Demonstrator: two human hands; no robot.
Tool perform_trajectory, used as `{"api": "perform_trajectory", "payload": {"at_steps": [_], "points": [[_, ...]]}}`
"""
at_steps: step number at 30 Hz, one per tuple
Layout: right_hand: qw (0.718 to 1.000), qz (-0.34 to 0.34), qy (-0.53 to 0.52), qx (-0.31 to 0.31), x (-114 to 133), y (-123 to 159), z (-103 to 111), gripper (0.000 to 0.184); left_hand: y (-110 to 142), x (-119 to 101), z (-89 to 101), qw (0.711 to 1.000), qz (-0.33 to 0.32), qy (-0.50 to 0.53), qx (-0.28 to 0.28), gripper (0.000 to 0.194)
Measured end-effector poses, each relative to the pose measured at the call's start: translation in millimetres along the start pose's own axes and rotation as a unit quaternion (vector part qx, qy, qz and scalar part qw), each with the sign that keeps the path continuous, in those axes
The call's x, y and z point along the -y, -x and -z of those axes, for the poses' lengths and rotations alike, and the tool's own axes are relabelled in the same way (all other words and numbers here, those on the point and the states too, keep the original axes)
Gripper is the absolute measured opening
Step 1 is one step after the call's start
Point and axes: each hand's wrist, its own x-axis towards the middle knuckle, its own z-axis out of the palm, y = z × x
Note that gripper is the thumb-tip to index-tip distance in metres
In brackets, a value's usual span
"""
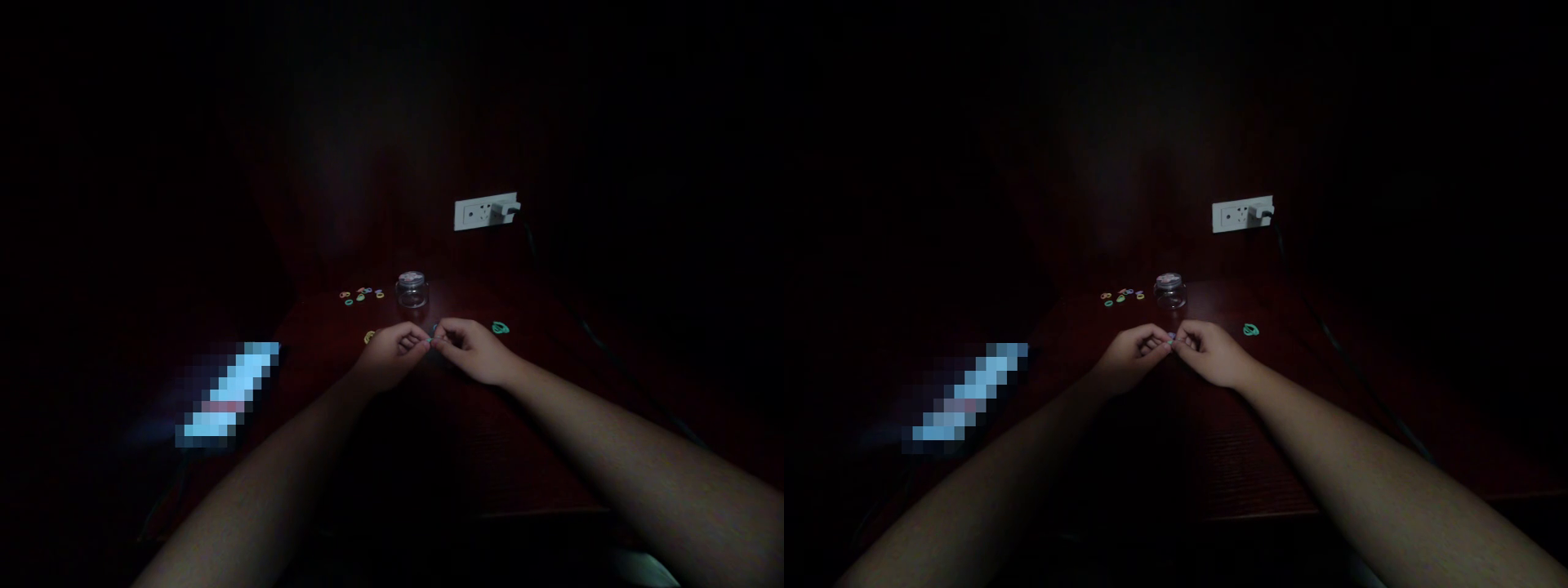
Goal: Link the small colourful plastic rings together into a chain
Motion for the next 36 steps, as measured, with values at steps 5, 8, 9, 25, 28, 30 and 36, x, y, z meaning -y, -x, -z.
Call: {"api": "perform_trajectory", "payload": {"at_steps": [5, 8, 9, 25, 28, 30, 36], "points": [[1.0, 0.008, 0.011, -0.009, 1.6, 0.1, 0.7, 0.019, -0.1, 0.1, 0.0, 1.0, -0.004, -0.006, 0.005, 0.02], [1.0, 0.011, 0.012, -0.01, 1.1, 0.0, 0.8, 0.02, 0.1, -0.8, 0.1, 1.0, 0.004, -0.003, 0.006, 0.02], [1.0, 0.01, 0.01, -0.01, 0.8, 0.0, 0.7, 0.02, 0.2, -1.2, 0.1, 1.0, 0.006, -0.002, 0.006, 0.02], [1.0, 0.0, -0.008, 0.009, 0.7, 0.2, -0.8, 0.022, 0.8, -0.5, 0.3, 1.0, 0.006, -0.002, 0.017, 0.023], [1.0, 0.001, -0.008, 0.011, -0.1, -0.1, -1.1, 0.022, 1.0, -1.7, 0.2, 1.0, 0.008, -0.009, 0.017, 0.023], [1.0, 0.001, -0.008, 0.011, -0.7, -0.3, -1.3, 0.023, 1.0, -2.3, 0.1, 1.0, 0.009, -0.009, 0.016, 0.023], [1.0, 0.002, -0.01, 0.006, 0.7, 0.2, -1.3, 0.024, 1.4, -2.9, 0.0, 1.0, 0.008, -0.015, 0.016, 0.023]]}}
